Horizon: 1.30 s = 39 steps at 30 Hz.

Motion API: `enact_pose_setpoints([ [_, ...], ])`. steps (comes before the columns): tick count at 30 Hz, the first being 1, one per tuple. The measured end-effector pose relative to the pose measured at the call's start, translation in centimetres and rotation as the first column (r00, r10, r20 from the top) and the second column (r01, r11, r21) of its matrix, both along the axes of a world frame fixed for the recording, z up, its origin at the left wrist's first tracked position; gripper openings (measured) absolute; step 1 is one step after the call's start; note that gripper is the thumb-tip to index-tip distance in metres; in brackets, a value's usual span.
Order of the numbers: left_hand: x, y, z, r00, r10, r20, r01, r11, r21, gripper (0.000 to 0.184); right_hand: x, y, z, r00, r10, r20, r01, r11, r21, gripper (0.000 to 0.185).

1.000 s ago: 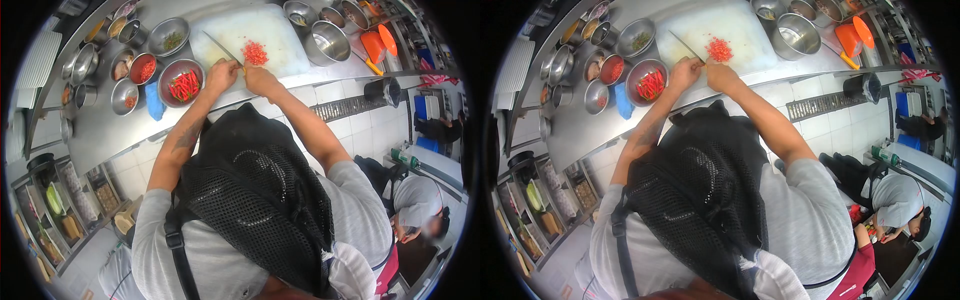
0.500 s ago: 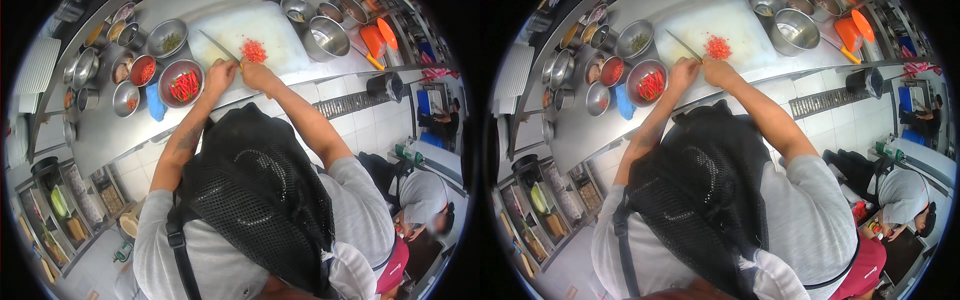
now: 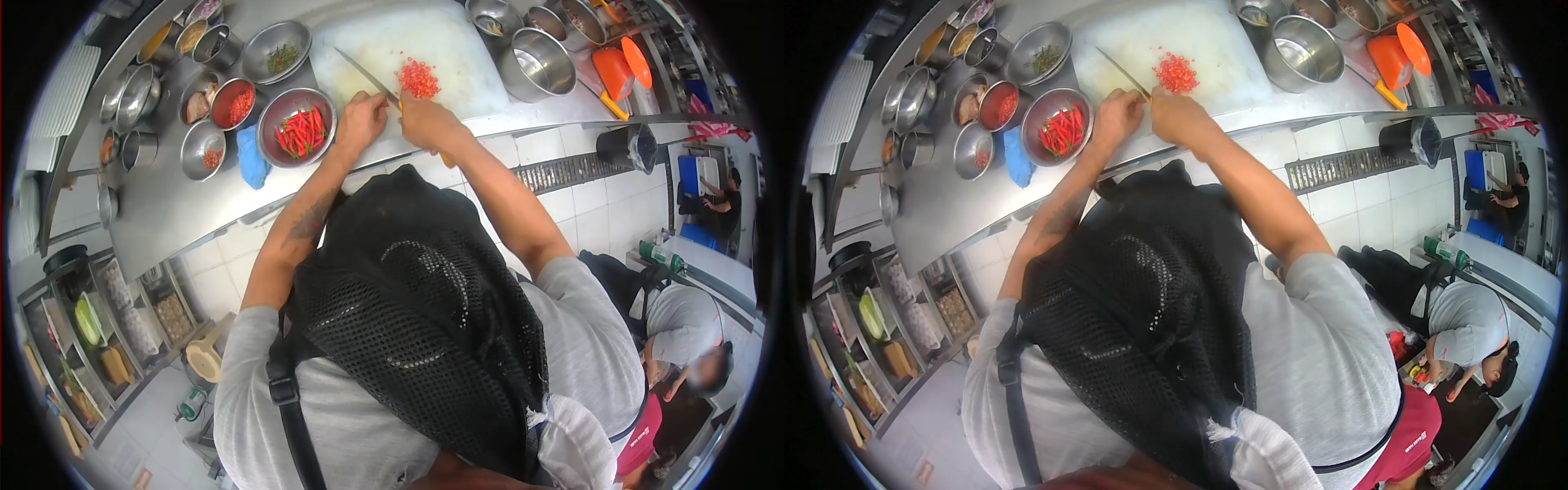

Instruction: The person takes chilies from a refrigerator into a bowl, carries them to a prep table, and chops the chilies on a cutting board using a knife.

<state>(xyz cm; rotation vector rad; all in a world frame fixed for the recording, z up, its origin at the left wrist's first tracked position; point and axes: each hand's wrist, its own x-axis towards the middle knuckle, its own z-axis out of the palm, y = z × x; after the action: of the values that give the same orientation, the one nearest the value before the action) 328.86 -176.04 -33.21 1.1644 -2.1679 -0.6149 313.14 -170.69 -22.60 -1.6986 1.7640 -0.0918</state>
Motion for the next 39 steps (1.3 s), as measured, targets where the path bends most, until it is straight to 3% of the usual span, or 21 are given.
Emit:
enact_pose_setpoints([
  [3, -0.2, 0.1, -0.2, 0.998, 0.025, 0.050, -0.023, 0.999, -0.025, 0.017, 0.4, 0.4, -0.5, 0.998, -0.001, -0.060, 0.001, 1.000, -0.005, 0.030],
  [5, 0.0, 0.0, -0.2, 1.000, 0.012, 0.001, -0.012, 1.000, -0.016, 0.015, 0.5, -0.3, 0.2, 0.993, -0.074, 0.094, 0.066, 0.994, 0.083, 0.034],
  [8, 0.2, -0.1, 0.0, 1.000, 0.001, 0.030, 0.000, 1.000, -0.031, 0.015, 0.3, -0.2, 4.0, 0.998, -0.025, 0.051, 0.015, 0.981, 0.195, 0.038],
  [9, 0.0, -0.5, 0.2, 1.000, -0.004, 0.026, 0.005, 0.999, -0.041, 0.015, 0.2, -0.4, 2.7, 0.998, -0.030, 0.047, 0.020, 0.983, 0.185, 0.038],
  [11, 0.1, -0.1, 0.1, 0.998, 0.003, 0.056, -0.002, 1.000, -0.003, 0.015, 0.2, -0.1, -4.4, 1.000, 0.003, -0.030, -0.004, 0.999, -0.042, 0.035],
  [12, 0.1, 0.2, 0.0, 0.998, 0.002, 0.058, -0.003, 1.000, 0.004, 0.015, 0.0, -0.4, -8.6, 0.999, 0.007, -0.052, -0.019, 0.971, -0.238, 0.039],
  [13, 0.3, 0.2, -0.2, 0.999, -0.004, 0.040, 0.003, 1.000, 0.012, 0.015, 0.0, -0.4, -7.5, 0.999, 0.010, -0.047, -0.021, 0.973, -0.232, 0.039],
  [15, 0.7, 0.6, 0.0, 0.999, -0.019, 0.036, 0.018, 0.999, 0.027, 0.016, 0.0, -0.5, -3.2, 0.990, -0.062, 0.125, 0.055, 0.996, 0.063, 0.046],
  [18, 0.2, 0.8, 0.6, 0.999, -0.002, -0.045, -0.002, 0.997, -0.078, 0.016, -0.2, -0.6, -3.1, 0.991, -0.069, 0.112, 0.057, 0.993, 0.108, 0.050],
  [22, 0.7, 0.7, 0.0, 1.000, 0.007, -0.024, -0.006, 0.999, 0.040, 0.014, 0.0, -0.1, -3.2, 0.989, -0.074, 0.124, 0.066, 0.996, 0.067, 0.036],
  [24, 0.6, 0.4, 0.3, 1.000, -0.001, -0.010, 0.002, 0.997, 0.073, 0.013, -0.6, -0.5, -6.1, 0.991, 0.096, -0.094, -0.113, 0.975, -0.193, 0.037],
  [25, 0.5, 0.3, 0.3, 1.000, 0.003, 0.009, -0.003, 0.998, 0.061, 0.013, -0.6, -0.3, -4.5, 0.991, 0.099, -0.094, -0.116, 0.974, -0.192, 0.037],
  [27, 0.6, 0.6, 0.0, 1.000, 0.006, 0.030, -0.008, 0.998, 0.058, 0.013, -0.2, 0.8, 0.7, 0.999, 0.044, -0.023, -0.043, 0.999, 0.026, 0.033],
  [29, 0.5, 0.2, 0.0, 1.000, 0.006, 0.029, -0.005, 0.999, -0.033, 0.012, 0.2, 1.0, -0.8, 0.999, 0.050, -0.018, -0.049, 0.999, 0.005, 0.035],
  [33, 0.4, 0.2, 0.3, 1.000, 0.010, 0.002, -0.010, 1.000, -0.005, 0.012, 0.6, 0.0, -1.1, 0.999, 0.025, 0.046, -0.026, 0.999, 0.020, 0.037],
  [36, 0.5, 0.0, 0.5, 1.000, -0.017, 0.020, 0.018, 0.999, -0.043, 0.012, 0.6, 0.7, 3.2, 0.998, -0.017, 0.067, 0.006, 0.988, 0.153, 0.037],
  [37, 0.4, 0.0, 0.2, 1.000, -0.002, 0.028, 0.003, 0.999, -0.037, 0.012, 0.6, 0.6, 2.0, 0.998, -0.015, 0.062, 0.006, 0.989, 0.147, 0.037],
  [39, 0.4, -0.1, 0.0, 0.999, 0.011, 0.038, -0.011, 1.000, -0.026, 0.011, 0.8, 0.4, -3.0, 0.999, 0.049, -0.013, -0.049, 0.998, -0.027, 0.037],
])
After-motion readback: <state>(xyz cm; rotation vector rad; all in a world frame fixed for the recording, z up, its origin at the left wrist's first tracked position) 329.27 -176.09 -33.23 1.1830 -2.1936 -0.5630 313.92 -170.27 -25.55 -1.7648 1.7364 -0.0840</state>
